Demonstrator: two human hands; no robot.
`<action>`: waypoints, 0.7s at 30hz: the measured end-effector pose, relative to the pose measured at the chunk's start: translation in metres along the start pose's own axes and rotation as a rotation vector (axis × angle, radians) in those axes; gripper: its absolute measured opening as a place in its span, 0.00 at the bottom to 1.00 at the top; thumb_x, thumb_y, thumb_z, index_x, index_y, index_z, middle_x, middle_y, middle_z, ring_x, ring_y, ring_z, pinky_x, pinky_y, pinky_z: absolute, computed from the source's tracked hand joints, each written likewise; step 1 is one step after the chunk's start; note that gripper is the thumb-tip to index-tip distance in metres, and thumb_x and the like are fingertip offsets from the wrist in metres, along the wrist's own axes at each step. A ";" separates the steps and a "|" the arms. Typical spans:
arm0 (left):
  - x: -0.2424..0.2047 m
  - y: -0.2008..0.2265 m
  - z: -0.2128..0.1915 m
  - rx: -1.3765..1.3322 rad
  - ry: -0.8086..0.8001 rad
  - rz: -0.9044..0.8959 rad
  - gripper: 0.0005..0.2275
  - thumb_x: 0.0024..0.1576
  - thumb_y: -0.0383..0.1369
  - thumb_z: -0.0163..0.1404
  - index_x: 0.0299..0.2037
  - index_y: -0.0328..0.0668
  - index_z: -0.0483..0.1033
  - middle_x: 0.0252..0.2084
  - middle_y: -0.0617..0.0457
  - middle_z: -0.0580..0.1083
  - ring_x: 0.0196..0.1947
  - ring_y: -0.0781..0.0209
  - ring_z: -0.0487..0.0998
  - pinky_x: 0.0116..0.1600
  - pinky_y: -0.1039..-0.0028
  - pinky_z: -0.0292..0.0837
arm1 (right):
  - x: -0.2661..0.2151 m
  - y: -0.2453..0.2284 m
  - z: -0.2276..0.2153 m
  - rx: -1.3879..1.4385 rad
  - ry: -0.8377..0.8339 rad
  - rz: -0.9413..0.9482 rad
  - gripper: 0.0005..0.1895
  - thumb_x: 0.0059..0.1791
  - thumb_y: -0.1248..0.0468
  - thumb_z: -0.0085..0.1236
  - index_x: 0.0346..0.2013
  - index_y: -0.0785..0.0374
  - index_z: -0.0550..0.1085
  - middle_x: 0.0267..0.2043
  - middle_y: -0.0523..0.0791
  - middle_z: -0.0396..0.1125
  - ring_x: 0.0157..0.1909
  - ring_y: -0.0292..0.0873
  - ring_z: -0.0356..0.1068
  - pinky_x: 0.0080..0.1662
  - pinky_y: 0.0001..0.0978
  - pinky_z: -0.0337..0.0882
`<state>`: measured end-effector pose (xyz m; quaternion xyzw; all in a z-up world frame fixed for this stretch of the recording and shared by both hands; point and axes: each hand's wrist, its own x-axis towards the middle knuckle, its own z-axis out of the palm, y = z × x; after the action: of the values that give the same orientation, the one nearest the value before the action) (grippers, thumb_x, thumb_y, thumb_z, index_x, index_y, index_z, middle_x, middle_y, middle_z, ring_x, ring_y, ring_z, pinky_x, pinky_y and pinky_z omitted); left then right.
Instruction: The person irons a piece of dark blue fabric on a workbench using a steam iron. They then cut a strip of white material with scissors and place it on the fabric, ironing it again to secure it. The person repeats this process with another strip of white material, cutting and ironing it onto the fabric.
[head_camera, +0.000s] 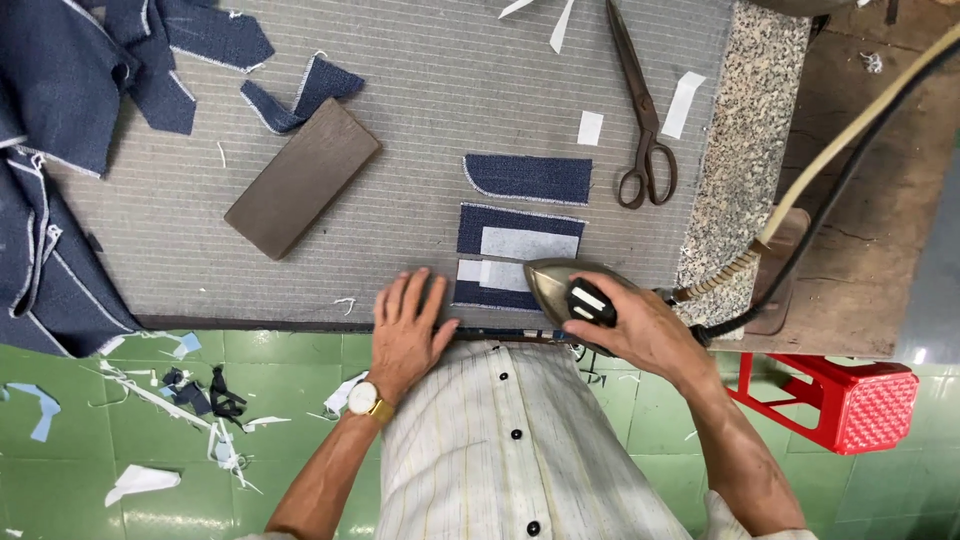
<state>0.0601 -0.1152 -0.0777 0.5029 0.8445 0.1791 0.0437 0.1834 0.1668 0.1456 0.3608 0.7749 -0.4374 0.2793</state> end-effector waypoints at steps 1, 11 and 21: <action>-0.004 -0.004 -0.002 0.000 0.000 0.005 0.27 0.63 0.53 0.44 0.70 0.51 0.65 0.71 0.45 0.60 0.71 0.45 0.56 0.71 0.52 0.47 | 0.003 0.001 0.005 0.003 0.004 0.001 0.33 0.45 0.55 0.67 0.64 0.55 0.69 0.48 0.60 0.76 0.52 0.64 0.76 0.53 0.55 0.76; -0.028 -0.056 -0.029 0.092 0.141 -0.163 0.24 0.64 0.52 0.43 0.65 0.51 0.69 0.67 0.46 0.63 0.70 0.47 0.56 0.70 0.54 0.46 | 0.024 -0.045 0.030 -0.170 -0.075 -0.102 0.31 0.48 0.46 0.61 0.60 0.57 0.70 0.46 0.59 0.76 0.49 0.63 0.77 0.49 0.54 0.76; -0.029 -0.106 -0.073 0.192 0.393 -0.225 0.23 0.67 0.49 0.40 0.60 0.38 0.72 0.62 0.40 0.68 0.64 0.37 0.64 0.65 0.51 0.55 | 0.062 -0.080 0.066 -0.341 -0.077 -0.283 0.21 0.52 0.49 0.53 0.53 0.59 0.72 0.38 0.56 0.77 0.39 0.61 0.79 0.39 0.51 0.76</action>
<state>-0.0327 -0.2047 -0.0494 0.3632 0.9005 0.1864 -0.1498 0.0912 0.0997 0.1071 0.1791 0.8693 -0.3482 0.3017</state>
